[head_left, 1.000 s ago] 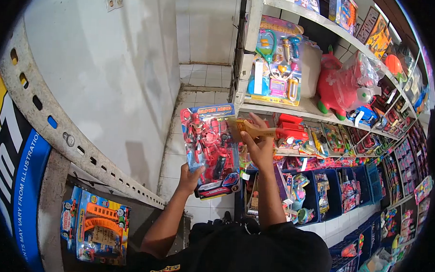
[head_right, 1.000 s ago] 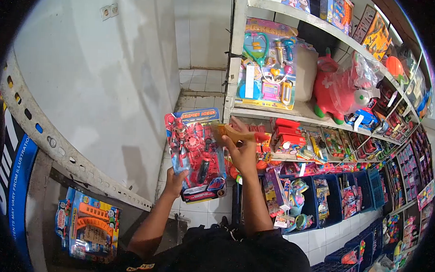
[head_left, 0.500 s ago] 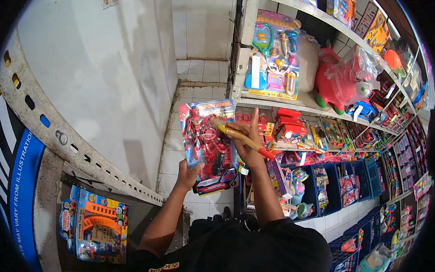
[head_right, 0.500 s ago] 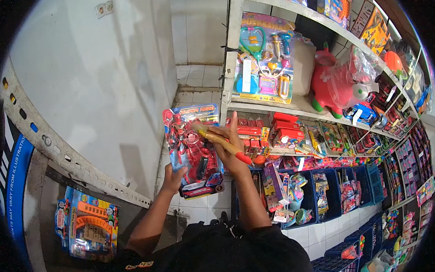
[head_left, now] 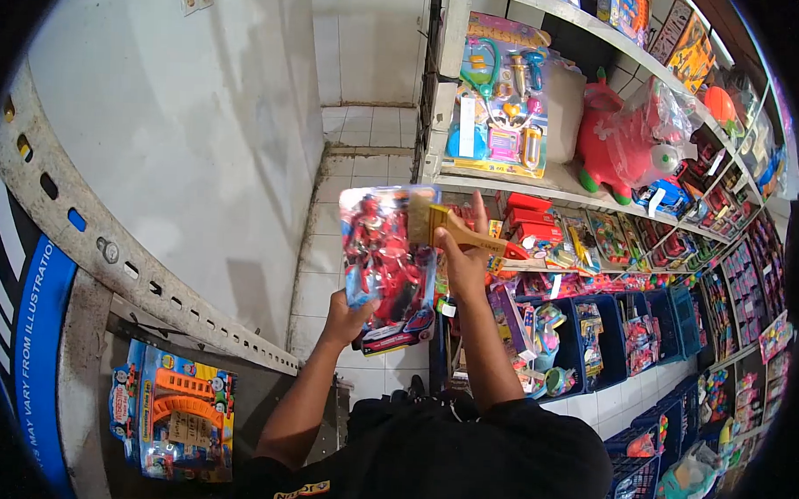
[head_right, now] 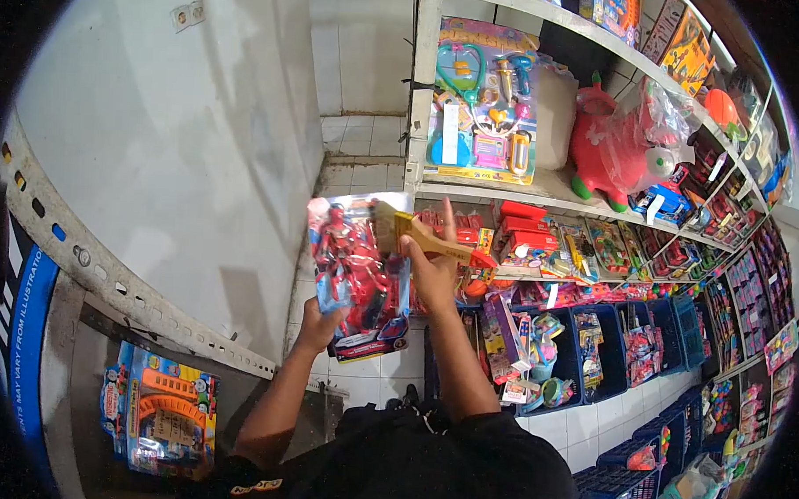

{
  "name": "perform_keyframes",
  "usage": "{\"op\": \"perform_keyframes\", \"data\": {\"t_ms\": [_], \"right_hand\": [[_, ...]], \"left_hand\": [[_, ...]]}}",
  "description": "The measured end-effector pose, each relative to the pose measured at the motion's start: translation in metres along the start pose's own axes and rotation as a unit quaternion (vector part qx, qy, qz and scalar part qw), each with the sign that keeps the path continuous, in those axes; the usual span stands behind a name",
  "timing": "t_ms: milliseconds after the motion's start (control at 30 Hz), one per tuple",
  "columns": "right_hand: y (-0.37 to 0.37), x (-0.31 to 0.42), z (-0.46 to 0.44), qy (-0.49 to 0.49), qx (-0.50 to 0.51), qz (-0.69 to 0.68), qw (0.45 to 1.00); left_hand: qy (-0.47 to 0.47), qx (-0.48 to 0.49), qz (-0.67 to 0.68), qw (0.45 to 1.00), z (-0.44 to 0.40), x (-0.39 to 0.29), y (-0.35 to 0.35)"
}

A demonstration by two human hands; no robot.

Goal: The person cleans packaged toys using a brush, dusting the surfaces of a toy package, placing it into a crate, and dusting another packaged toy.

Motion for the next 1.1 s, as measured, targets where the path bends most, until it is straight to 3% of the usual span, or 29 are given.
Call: {"op": "perform_keyframes", "data": {"t_ms": [100,267,333,433,533,633,733,867,1033,1100], "right_hand": [[-0.003,-0.011,-0.003,0.036,-0.068,-0.088,0.993],[-0.007,-0.010,-0.004,0.050,0.044,-0.002,0.998],[-0.004,-0.007,0.001,0.065,0.080,0.020,0.994],[0.003,-0.006,0.008,0.077,0.101,0.040,0.991],[0.009,-0.009,0.010,-0.027,0.101,0.083,0.991],[0.012,-0.007,0.011,-0.011,0.057,-0.035,0.998],[0.014,-0.005,0.021,-0.003,0.046,0.026,0.999],[0.028,-0.001,0.029,-0.024,0.191,0.123,0.974],[0.043,0.002,0.046,-0.034,0.230,0.155,0.960],[0.044,-0.003,0.049,-0.043,0.261,0.171,0.949]], "left_hand": [[0.007,0.034,-0.070,0.997,0.001,-0.004,0.006],[-0.019,-0.009,-0.025,0.999,0.001,0.001,0.003],[-0.024,-0.031,0.058,0.998,-0.001,0.001,0.002],[0.003,-0.037,0.017,0.999,-0.002,0.000,0.002],[0.004,-0.043,-0.001,0.999,-0.003,0.003,0.001],[0.005,-0.036,-0.029,0.999,-0.004,0.009,-0.002],[-0.039,-0.032,-0.049,0.998,-0.004,0.012,-0.006],[-0.037,-0.103,0.047,0.993,-0.003,0.012,-0.001],[-0.020,-0.159,0.097,0.982,-0.003,0.003,-0.003],[-0.053,-0.178,0.119,0.975,-0.001,0.003,-0.006]]}}
Point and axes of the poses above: each hand's wrist, its own z-axis away from the middle knuckle, its own y-axis out of the palm, x = y × z, the point moved 3 cm from there along -z, towards the middle knuckle, and after that the axes turned 6 degrees about z, right-handed, at the moved point
